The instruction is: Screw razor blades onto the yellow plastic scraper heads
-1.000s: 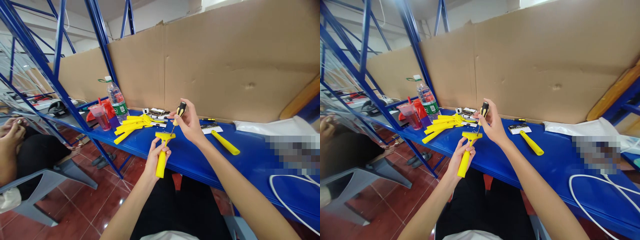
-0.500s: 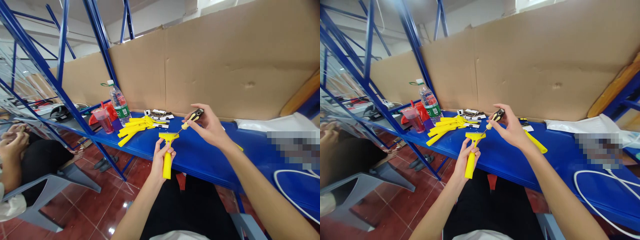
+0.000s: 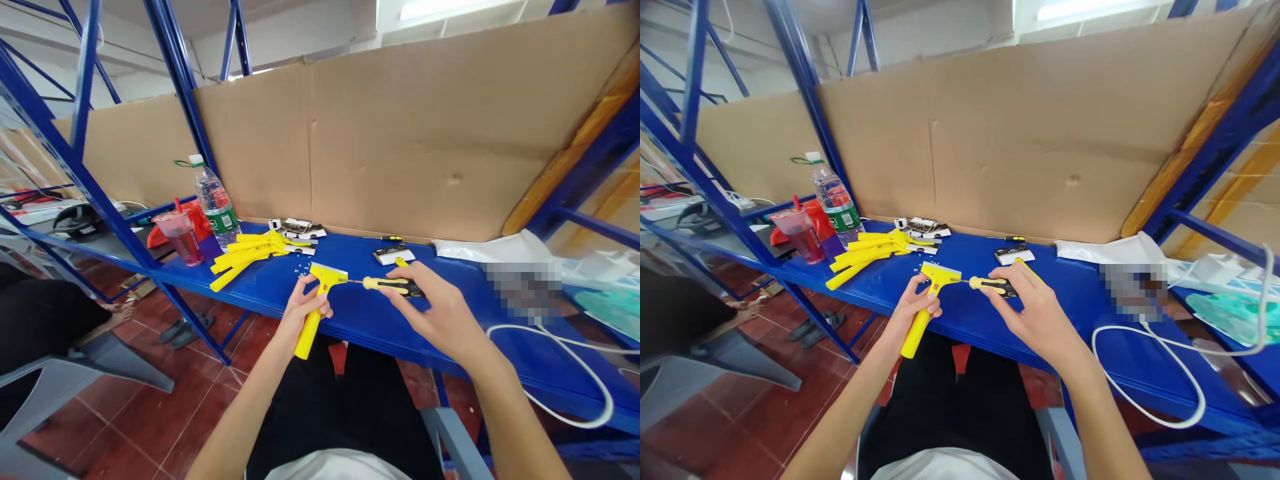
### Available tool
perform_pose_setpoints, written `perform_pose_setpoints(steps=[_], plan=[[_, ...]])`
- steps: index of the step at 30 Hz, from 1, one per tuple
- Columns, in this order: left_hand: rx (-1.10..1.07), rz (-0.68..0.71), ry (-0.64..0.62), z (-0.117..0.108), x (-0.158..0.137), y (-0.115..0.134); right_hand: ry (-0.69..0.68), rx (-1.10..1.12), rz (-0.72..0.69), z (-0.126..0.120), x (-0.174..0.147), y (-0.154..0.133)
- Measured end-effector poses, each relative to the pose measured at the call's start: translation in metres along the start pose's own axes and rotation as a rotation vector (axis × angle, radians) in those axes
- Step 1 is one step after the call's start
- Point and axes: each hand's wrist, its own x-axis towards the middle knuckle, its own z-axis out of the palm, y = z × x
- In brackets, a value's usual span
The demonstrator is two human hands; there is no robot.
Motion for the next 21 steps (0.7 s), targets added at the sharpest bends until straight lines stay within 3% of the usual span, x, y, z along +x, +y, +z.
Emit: perform_pose_setpoints(steps=[7, 12, 17, 21], plan=[[0.1, 0.014, -0.03, 0.003, -0.004, 0.0, -0.045, 0.037, 0.063, -0.003, -0.012, 0.006], [0.112, 0.014, -0.046, 0.006, -0.006, 0.001, 0.072, 0.021, 0.025, 0.005, -0.011, 0.015], [0.097, 0.019, -0.01, 0.008, -0.006, 0.001, 0.058, 0.235, 0.093, 0.015, -0.014, 0.017], [0.105, 0.012, -0.012, 0.008, -0.006, 0.001, 0.181, 0.175, 0.112, 0.022, -0.014, 0.019]])
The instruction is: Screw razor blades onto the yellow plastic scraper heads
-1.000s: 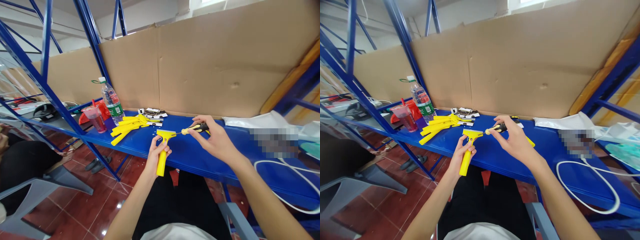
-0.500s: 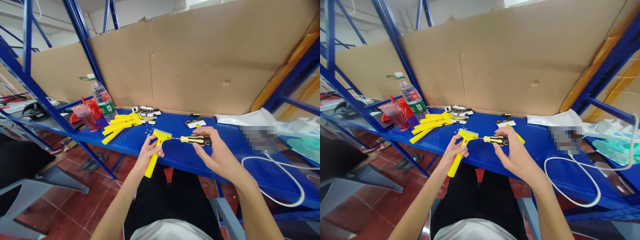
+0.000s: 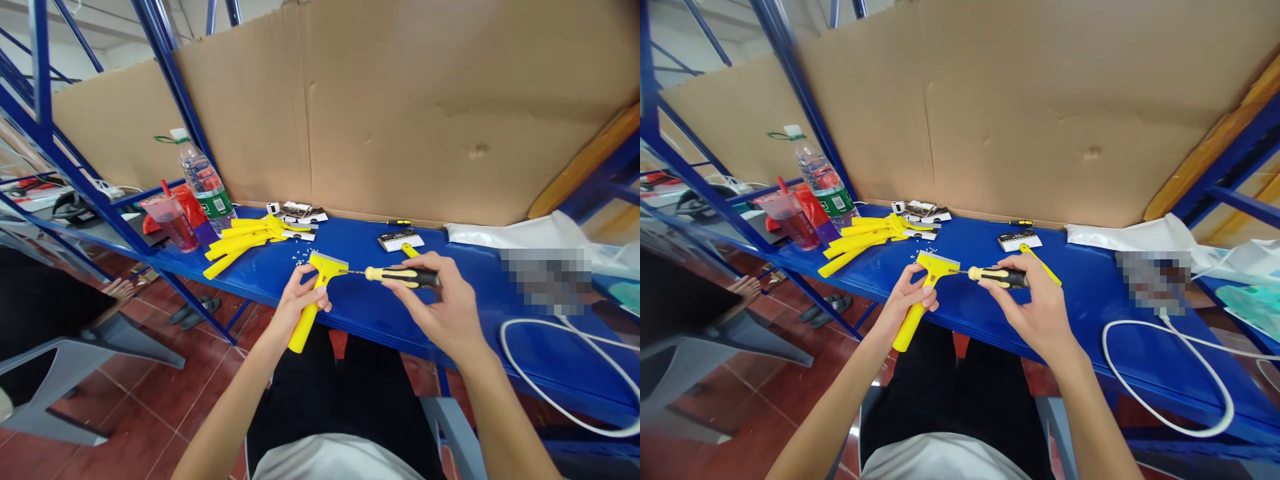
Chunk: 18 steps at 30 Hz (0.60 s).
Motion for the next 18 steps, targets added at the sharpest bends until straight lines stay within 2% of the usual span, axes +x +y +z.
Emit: perform_pose_setpoints(steps=[2, 6, 9, 11, 14, 18], plan=[[-0.008, -0.002, 0.001, -0.001, 0.0, 0.0, 0.003, 0.041, 0.013, 0.004, -0.001, 0.002], [-0.02, -0.009, 0.01, -0.002, 0.001, -0.001, -0.02, 0.268, 0.059, 0.012, -0.004, 0.007], [-0.013, -0.01, 0.015, -0.001, 0.001, 0.0, 0.06, 0.169, 0.066, 0.013, -0.006, 0.011], [-0.011, -0.018, 0.014, 0.0, 0.0, 0.002, 0.032, 0.103, 0.061, 0.01, -0.005, 0.011], [-0.003, -0.036, 0.01, 0.001, 0.0, 0.004, -0.049, 0.159, 0.06, 0.006, -0.002, 0.009], [0.009, -0.031, -0.004, 0.0, 0.0, 0.004, 0.008, 0.08, -0.005, 0.005, 0.0, 0.006]])
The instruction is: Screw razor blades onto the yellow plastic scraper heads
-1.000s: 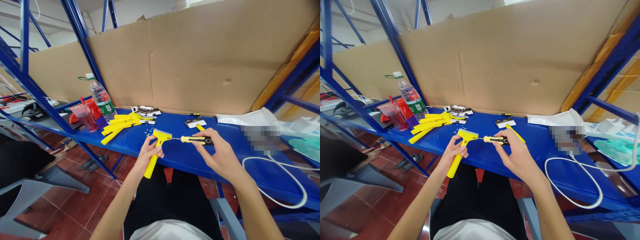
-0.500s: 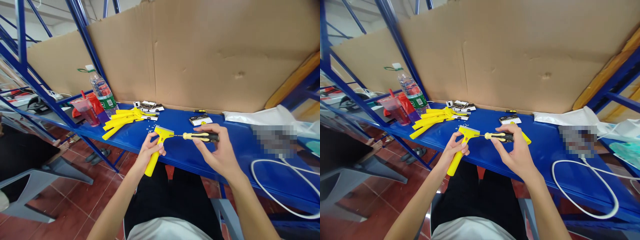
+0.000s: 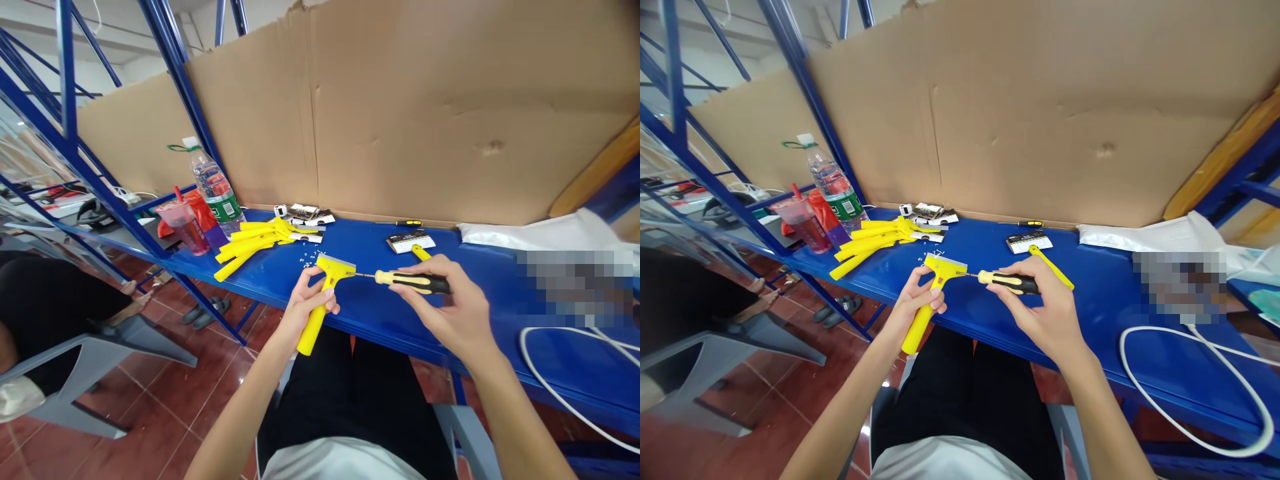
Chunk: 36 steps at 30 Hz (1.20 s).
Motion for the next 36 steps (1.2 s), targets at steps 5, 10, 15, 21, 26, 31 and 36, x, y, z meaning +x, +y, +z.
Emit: perform_pose_setpoints(steps=[5, 10, 15, 21, 26, 31, 36], plan=[[-0.009, 0.009, 0.006, -0.003, 0.002, -0.003, -0.039, 0.071, -0.037, 0.003, 0.002, -0.001], [-0.014, 0.029, 0.011, -0.005, 0.003, -0.007, 0.028, -0.039, -0.141, 0.003, 0.004, -0.004], [-0.016, 0.025, 0.008, -0.005, 0.004, -0.007, -0.026, -0.02, -0.16, 0.003, 0.006, -0.011], [-0.033, 0.025, 0.009, -0.006, 0.005, -0.008, -0.021, 0.02, -0.162, 0.007, 0.002, -0.012], [-0.025, 0.034, 0.017, -0.009, 0.006, -0.011, -0.069, -0.052, -0.103, 0.004, 0.004, -0.01], [-0.024, 0.039, 0.01, -0.01, 0.007, -0.01, -0.058, -0.024, -0.076, 0.002, 0.003, -0.009], [-0.02, 0.032, 0.01, -0.01, 0.006, -0.009, -0.005, -0.028, -0.057, 0.007, 0.001, -0.007]])
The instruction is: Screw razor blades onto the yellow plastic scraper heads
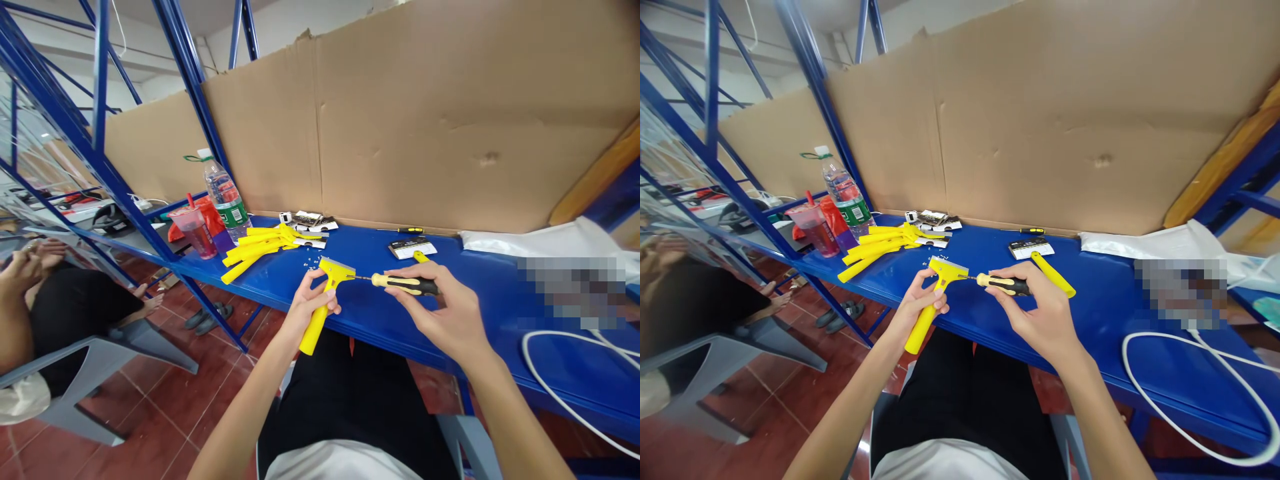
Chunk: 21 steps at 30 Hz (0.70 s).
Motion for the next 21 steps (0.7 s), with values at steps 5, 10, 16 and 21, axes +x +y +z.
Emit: perform_pose_setpoints(steps=[5, 10, 16, 21], plan=[[-0.01, -0.011, 0.027, 0.0, 0.0, 0.002, 0.019, -0.031, 0.026, 0.0, -0.001, 0.003], [-0.068, 0.113, 0.076, 0.001, 0.0, 0.024, 0.112, 0.003, 0.08, -0.005, 0.001, 0.004], [-0.042, 0.344, 0.171, -0.002, -0.015, 0.068, 0.468, 0.43, 0.492, -0.009, 0.009, 0.007], [0.013, 0.426, 0.233, -0.004, -0.023, 0.082, 0.297, 0.8, 0.745, -0.008, 0.013, 0.023]])
